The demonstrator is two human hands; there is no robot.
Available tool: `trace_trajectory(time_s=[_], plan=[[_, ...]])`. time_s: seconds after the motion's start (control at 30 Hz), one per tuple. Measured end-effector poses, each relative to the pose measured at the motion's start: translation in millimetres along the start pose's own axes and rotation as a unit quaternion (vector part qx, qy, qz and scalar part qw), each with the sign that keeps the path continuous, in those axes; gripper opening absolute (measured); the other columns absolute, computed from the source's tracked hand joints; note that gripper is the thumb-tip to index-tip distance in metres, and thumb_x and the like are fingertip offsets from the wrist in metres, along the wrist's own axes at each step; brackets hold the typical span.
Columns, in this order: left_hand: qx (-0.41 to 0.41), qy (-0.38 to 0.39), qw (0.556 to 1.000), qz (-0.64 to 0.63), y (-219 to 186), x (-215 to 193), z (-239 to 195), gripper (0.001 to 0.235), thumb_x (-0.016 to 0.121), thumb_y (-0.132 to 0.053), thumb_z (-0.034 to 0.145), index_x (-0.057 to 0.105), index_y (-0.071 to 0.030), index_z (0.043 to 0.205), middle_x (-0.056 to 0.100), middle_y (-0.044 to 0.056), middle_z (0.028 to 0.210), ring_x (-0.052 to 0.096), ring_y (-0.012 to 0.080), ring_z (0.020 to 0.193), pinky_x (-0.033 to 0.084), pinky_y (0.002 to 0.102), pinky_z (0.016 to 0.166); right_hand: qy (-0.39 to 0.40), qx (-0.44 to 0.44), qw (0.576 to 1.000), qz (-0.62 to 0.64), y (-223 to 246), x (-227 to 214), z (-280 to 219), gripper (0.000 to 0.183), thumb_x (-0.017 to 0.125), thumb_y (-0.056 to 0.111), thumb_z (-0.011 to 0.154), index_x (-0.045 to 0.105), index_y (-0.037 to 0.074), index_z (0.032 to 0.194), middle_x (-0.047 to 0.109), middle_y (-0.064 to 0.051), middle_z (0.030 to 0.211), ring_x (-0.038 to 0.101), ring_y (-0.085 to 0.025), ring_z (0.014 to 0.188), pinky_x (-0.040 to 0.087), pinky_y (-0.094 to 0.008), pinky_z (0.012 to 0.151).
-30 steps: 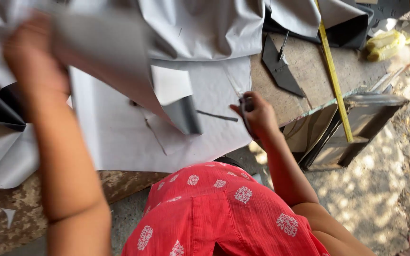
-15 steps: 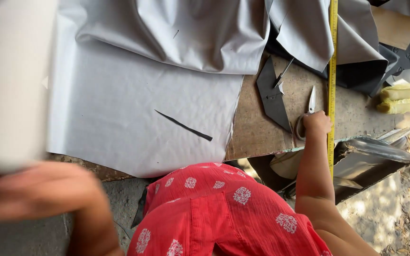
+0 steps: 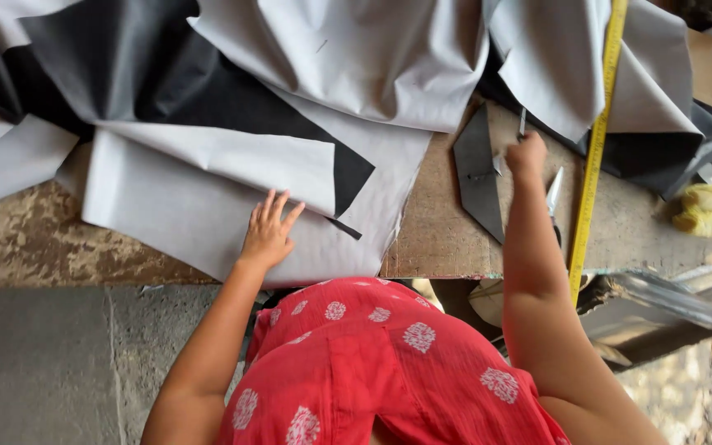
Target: Measuring, marking, and cutting fabric and vinyl materials for upholstery using a ruler, pen, and scissors.
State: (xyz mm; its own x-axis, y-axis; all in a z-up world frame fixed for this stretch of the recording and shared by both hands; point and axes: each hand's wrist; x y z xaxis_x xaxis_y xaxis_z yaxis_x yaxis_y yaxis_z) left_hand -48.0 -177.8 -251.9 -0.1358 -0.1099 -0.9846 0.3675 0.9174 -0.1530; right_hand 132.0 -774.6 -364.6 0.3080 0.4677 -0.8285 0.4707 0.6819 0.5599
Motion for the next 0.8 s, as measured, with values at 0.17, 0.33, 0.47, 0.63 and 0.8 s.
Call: trace_trajectory(time_s=[0.17,0.33,0.47,0.63,0.8], plan=[[-0.022,-0.105,0.993,0.057,28.6,-11.8,19.7,0.092,0.070,-0.001,0.075,0.040,-0.018,0.160,0.033,0.021,0.163,0.028,0.0415,0.153,0.034,0.059,0.117,-0.058,-0.062,0.982,-0.171,-12.5,-116.6,-76.2,0.029,0.066,0.011,0.089,0.068,0.000,0.116,0.068,-0.023,0.096,0.070,-0.038,0.095,0.054,-0.045,0.082],[-0.044,0.029,0.997,0.061,82.2,-3.9,62.2,0.112,0.071,0.004,0.074,0.013,-0.022,0.166,0.005,0.010,0.173,0.001,0.0361,0.158,0.025,0.055,0.121,0.042,0.271,0.953,-0.129,-28.6,-183.4,-124.4,0.088,0.078,0.059,0.090,0.042,-0.001,0.144,0.031,-0.030,0.155,0.016,-0.045,0.146,0.022,-0.059,0.117],[-0.087,0.139,0.984,0.071,105.0,13.8,92.5,0.112,0.082,-0.023,0.078,0.011,-0.026,0.166,0.047,0.006,0.149,0.050,0.0286,0.128,0.049,0.044,0.092,0.009,0.179,0.978,-0.104,-90.3,-161.6,-121.6,0.055,0.083,0.047,0.092,0.064,0.009,0.125,0.056,-0.021,0.127,0.044,-0.042,0.124,0.040,-0.054,0.101],[-0.017,-0.013,0.995,-0.093,60.9,36.2,92.3,0.021,0.048,-0.009,0.084,0.061,-0.009,0.100,0.057,0.021,0.100,0.062,0.0546,0.069,0.049,0.066,0.057,-0.043,0.224,0.973,-0.033,-70.4,-189.9,-151.2,0.034,0.070,0.029,0.100,0.054,0.006,0.120,0.064,-0.013,0.111,0.066,-0.019,0.088,0.058,-0.029,0.060],[0.176,0.043,0.969,-0.167,-65.0,45.8,33.6,0.048,0.065,-0.042,0.088,0.055,-0.016,0.128,0.062,0.010,0.118,0.066,0.0292,0.080,0.052,0.046,0.056,-0.076,0.202,0.976,-0.005,-85.8,-233.5,-181.0,0.036,0.082,0.026,0.094,0.062,0.010,0.120,0.067,-0.011,0.115,0.065,-0.021,0.098,0.061,-0.034,0.075]])
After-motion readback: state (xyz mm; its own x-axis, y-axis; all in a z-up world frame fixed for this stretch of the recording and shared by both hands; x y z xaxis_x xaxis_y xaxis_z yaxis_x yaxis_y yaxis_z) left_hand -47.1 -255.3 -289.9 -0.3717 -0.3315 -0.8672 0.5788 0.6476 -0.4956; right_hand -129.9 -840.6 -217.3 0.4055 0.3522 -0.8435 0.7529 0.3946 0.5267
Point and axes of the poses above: each hand's wrist, its own z-axis towards the middle knuckle, its own x-axis out of the palm, y = z × x
